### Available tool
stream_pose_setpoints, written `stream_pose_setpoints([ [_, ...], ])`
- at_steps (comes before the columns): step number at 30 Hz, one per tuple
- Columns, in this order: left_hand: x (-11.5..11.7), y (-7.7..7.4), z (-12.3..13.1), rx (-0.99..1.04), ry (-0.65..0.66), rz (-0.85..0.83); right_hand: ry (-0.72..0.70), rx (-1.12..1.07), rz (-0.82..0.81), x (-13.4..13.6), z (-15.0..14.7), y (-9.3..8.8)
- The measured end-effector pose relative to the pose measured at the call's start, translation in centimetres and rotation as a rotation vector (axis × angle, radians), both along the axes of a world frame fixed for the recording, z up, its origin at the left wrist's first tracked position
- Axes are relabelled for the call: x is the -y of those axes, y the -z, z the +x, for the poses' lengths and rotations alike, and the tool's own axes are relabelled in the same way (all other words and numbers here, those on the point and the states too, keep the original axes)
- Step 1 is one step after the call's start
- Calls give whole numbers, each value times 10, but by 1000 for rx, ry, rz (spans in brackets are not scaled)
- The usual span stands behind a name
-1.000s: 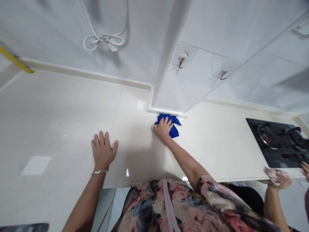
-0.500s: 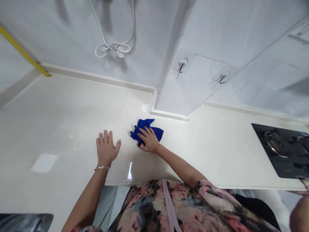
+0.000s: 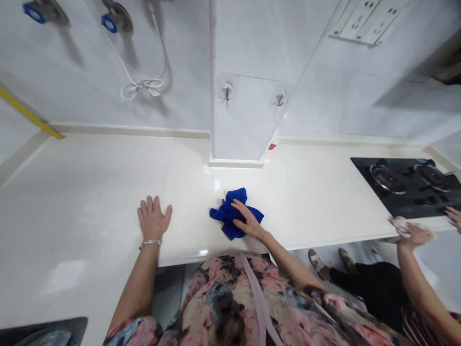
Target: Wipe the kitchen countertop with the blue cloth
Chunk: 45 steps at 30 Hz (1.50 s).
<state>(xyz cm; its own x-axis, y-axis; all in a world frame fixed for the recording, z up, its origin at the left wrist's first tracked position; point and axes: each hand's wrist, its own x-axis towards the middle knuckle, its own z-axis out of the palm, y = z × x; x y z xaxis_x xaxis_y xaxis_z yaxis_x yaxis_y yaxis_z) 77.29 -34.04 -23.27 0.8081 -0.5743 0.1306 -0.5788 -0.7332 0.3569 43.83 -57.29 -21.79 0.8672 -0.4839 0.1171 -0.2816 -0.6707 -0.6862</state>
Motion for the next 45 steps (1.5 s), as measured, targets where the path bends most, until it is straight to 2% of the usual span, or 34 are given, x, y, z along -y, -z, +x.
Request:
stream_pose_setpoints([
  [4,3,-2,-5,-13,-19,-42,443,86,0,5,-31,7],
  [6,12,-1,-17,-56,-38,-53,536,38,-46,-1,-39,15],
  [8,31,0,-40,-116,31,-66,525,-1,-86,-7,-40,21],
  [13,93,8,-134,-192,476,-132,455,-61,-98,-4,-32,17],
  [14,102,10,-151,-189,535,-165,458,-80,-70,-1,-31,14],
  [16,113,13,-172,-168,562,-233,466,-130,13,4,-30,10],
  [18,115,15,-178,-161,570,-293,470,-175,104,6,-30,8],
  [22,110,18,-167,-238,622,-385,488,-196,203,1,-30,7],
  [26,109,15,-162,-390,515,-460,509,-164,224,-8,-30,3],
  [29,109,6,-164,-495,483,-451,498,-82,276,-14,-33,-1],
  [32,115,-4,-171,-609,501,-418,530,26,433,-22,-46,-3],
  [34,127,-9,-181,-729,517,-433,593,105,616,-29,-61,-3],
  [36,144,-10,-200,-861,563,-439,704,200,837,-39,-81,-2],
  [39,169,-10,-244,-1038,623,-366,921,383,1107,-58,-115,-1],
  [42,181,-12,-292,-1176,712,-221,1078,623,1210,-80,-147,-3],
  [45,183,-16,-327,-1223,887,-97,1224,735,1228,-96,-173,-4],
])
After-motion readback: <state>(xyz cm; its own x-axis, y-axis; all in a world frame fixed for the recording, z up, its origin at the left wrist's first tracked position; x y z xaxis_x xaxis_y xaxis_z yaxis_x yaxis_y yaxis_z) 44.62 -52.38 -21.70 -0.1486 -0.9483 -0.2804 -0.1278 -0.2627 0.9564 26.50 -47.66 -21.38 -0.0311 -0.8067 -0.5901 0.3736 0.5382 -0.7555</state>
